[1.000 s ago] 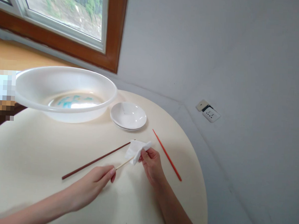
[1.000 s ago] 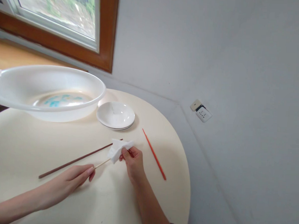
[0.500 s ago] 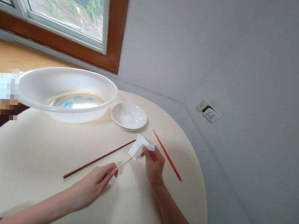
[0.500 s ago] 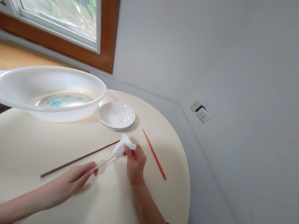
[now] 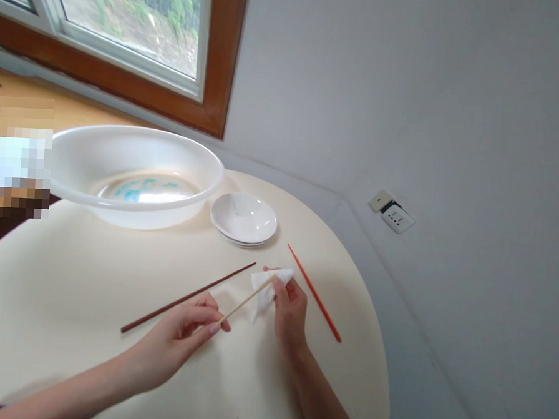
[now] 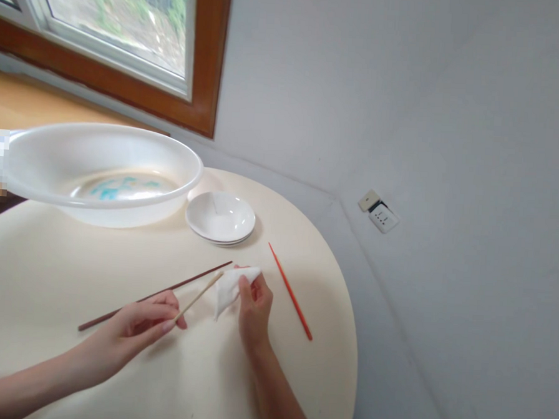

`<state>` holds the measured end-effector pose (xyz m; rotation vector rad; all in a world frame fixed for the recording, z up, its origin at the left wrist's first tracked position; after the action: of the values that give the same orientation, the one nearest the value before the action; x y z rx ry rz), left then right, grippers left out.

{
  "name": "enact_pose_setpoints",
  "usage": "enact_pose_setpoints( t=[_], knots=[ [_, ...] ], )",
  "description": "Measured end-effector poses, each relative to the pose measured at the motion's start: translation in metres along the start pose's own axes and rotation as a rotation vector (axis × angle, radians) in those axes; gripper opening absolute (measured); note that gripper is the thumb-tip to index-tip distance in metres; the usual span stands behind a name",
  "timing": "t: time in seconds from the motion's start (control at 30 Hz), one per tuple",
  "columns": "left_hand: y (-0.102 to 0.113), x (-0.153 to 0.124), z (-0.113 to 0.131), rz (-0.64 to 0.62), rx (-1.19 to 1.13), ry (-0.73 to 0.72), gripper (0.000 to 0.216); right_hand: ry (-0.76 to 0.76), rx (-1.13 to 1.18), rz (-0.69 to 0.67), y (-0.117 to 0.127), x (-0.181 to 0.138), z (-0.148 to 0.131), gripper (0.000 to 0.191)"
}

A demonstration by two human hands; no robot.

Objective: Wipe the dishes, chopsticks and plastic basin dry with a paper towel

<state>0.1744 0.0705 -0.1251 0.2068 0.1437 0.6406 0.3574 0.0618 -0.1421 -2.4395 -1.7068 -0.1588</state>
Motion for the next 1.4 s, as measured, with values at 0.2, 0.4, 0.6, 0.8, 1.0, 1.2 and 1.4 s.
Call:
enact_pose_setpoints(
  t=[0.2, 0.4, 0.6, 0.8, 1.0, 1.2, 1.4],
  knots=[
    [0.016, -0.004, -0.008, 0.155, 0.031, 0.042, 0.035, -0.145, 0.086, -0.337, -0.053, -0.015, -0.003, 0.028],
    [0.024, -0.003, -0.014, 0.240, -0.096, 0.027, 0.035, -0.163, -0.109, -0.588, -0.080, -0.028, -0.011, 0.014],
    [0.019, -0.003, -0.013, 0.184, -0.108, 0.020, 0.033, 0.022, -0.431, -0.618, -0.082, -0.028, -0.018, 0.015],
    [0.041, -0.016, 0.000, 0.401, -0.044, 0.017, 0.029, 0.202, -0.620, -0.438, -0.059, -0.014, -0.023, 0.016],
    [0.056, -0.019, 0.003, 0.481, -0.106, 0.005, 0.027, 0.238, -0.770, -0.206, -0.020, 0.005, -0.019, 0.016],
    [0.062, -0.021, 0.005, 0.522, 0.039, -0.067, 0.021, 0.246, -0.866, -0.178, -0.010, 0.010, -0.018, 0.016],
    [0.054, -0.029, 0.026, 0.539, 0.252, -0.200, 0.014, 0.273, -0.995, -0.270, -0.027, 0.005, -0.016, 0.017]
  ],
)
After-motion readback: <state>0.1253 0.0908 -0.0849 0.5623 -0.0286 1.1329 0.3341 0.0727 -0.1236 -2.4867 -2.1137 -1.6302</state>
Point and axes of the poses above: each hand's wrist, its own x-axis towards the middle knuckle, its own y-axis out of the back of the hand, z = x × y, the point moved 10 cm from there along x, towards the middle knuckle, and after that the axes turned 10 degrees about -z, right-handed, at the moved point
